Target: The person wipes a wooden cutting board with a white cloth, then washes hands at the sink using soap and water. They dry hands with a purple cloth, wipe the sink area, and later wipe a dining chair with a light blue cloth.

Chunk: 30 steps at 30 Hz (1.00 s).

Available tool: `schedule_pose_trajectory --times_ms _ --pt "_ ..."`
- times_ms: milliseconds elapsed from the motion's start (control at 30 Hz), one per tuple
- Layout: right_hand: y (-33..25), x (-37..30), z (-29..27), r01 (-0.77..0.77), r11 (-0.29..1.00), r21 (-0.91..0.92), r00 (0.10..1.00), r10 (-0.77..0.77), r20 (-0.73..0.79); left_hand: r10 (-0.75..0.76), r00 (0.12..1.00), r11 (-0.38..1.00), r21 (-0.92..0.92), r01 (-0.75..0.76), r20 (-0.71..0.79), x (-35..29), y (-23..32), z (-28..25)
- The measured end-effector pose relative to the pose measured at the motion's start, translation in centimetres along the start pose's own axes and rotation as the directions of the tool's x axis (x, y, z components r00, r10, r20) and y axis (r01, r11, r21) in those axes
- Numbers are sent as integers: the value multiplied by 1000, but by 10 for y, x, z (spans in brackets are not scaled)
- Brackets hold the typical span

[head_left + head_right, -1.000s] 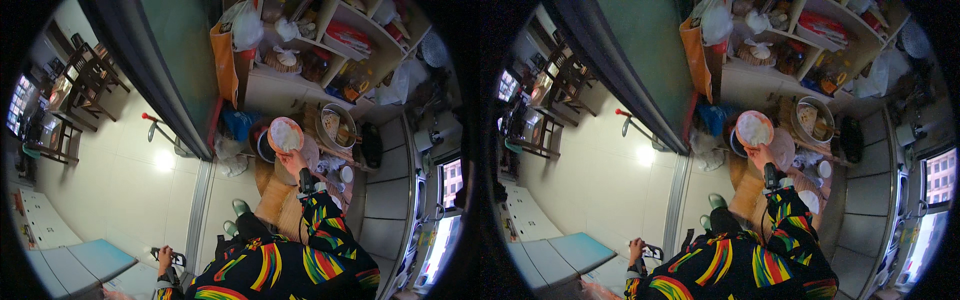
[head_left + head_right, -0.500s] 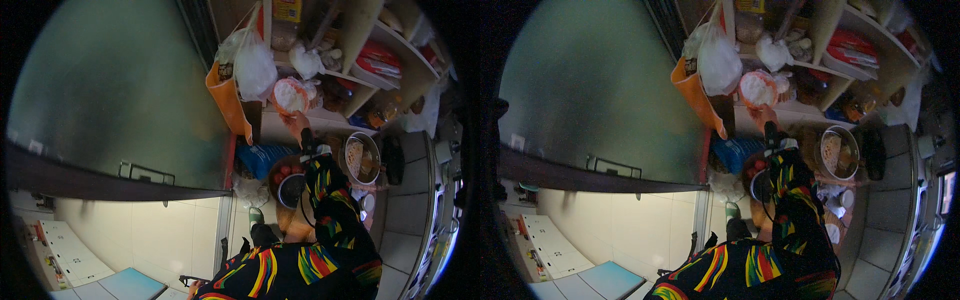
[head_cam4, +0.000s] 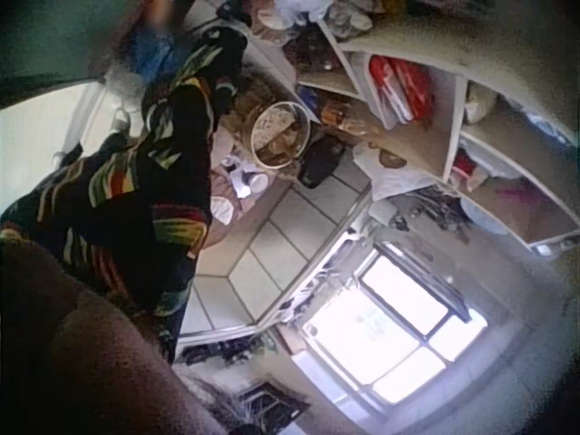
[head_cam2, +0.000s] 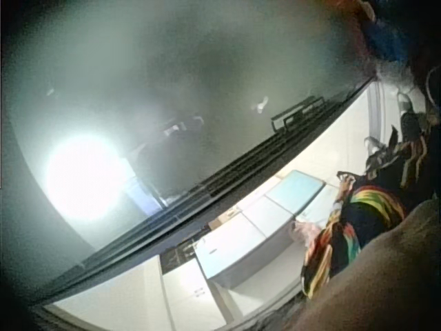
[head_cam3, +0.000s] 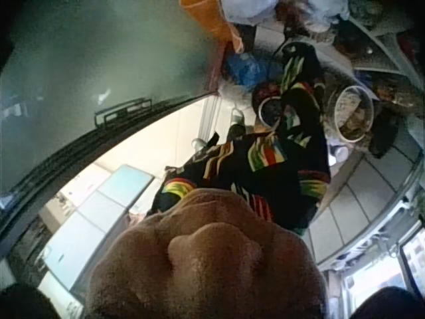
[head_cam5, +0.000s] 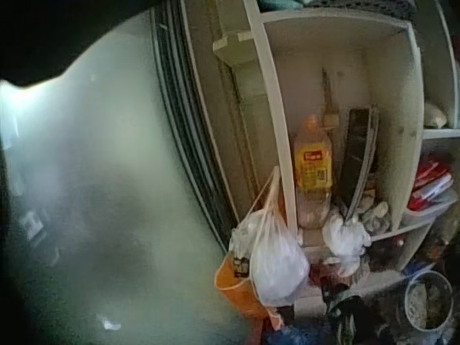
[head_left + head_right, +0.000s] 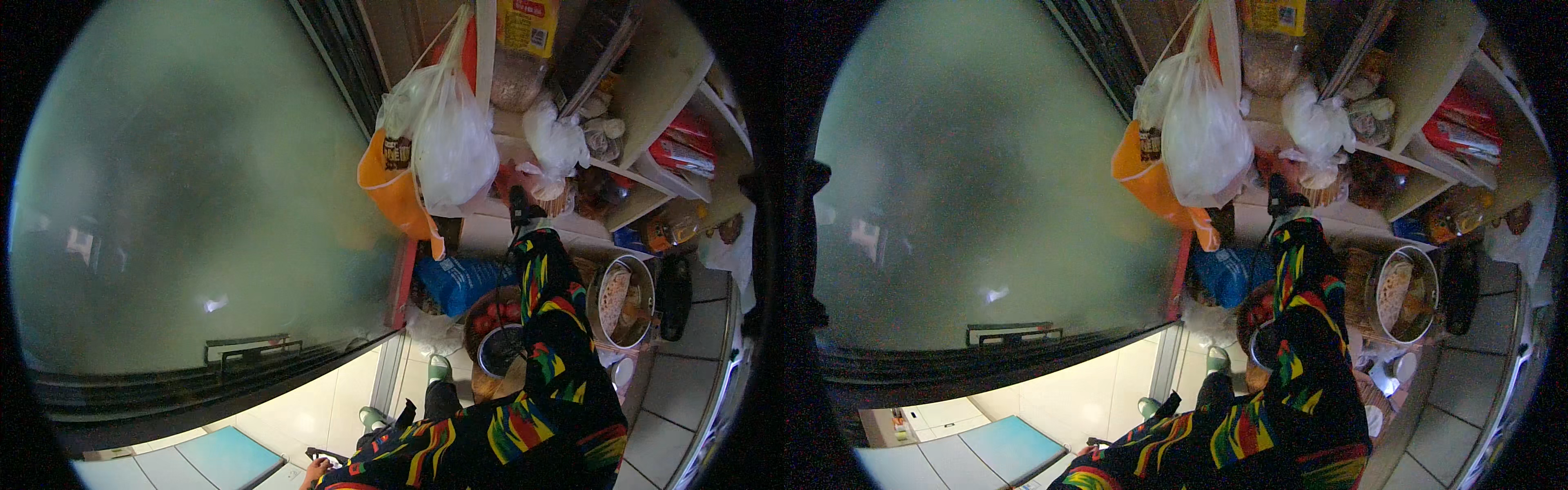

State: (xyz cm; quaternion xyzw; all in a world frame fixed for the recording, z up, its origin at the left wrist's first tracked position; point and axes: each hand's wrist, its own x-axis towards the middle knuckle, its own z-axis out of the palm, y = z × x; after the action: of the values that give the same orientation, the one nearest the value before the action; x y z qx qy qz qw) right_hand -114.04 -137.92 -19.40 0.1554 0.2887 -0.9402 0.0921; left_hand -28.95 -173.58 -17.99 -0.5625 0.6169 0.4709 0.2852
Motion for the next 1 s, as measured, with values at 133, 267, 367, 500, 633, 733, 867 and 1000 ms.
schedule_pose_trajectory --times_ms 133,267,367,500,633,733,867,1000 --pt "1 -2 0 5 1000 -6 1000 -5 12 23 1000 1000 18 -23 -8 12 3 -11" --pt "7 -37 -6 2 1000 -32 998 0 66 105 994 993 -51 -106 -24 39 13 -14" --pt "20 -98 -25 -39 997 -67 975 52 215 173 984 980 -109 -167 45 49 24 -11" --pt "65 -207 -78 -125 958 -259 989 140 41 154 980 984 71 -164 129 50 23 -13" --pt "120 -291 -146 -374 884 -282 916 304 -261 277 959 947 154 -283 65 60 -13 -22" --pt "146 -328 -189 -558 638 -531 825 496 -270 444 895 843 326 -429 29 76 -49 -34" --pt "176 -370 -222 -654 353 -669 708 597 -376 351 933 935 77 -345 -85 93 -94 -52" --pt "225 -408 -242 -665 161 -729 638 629 -443 310 909 946 -9 -325 -279 111 -172 -68"
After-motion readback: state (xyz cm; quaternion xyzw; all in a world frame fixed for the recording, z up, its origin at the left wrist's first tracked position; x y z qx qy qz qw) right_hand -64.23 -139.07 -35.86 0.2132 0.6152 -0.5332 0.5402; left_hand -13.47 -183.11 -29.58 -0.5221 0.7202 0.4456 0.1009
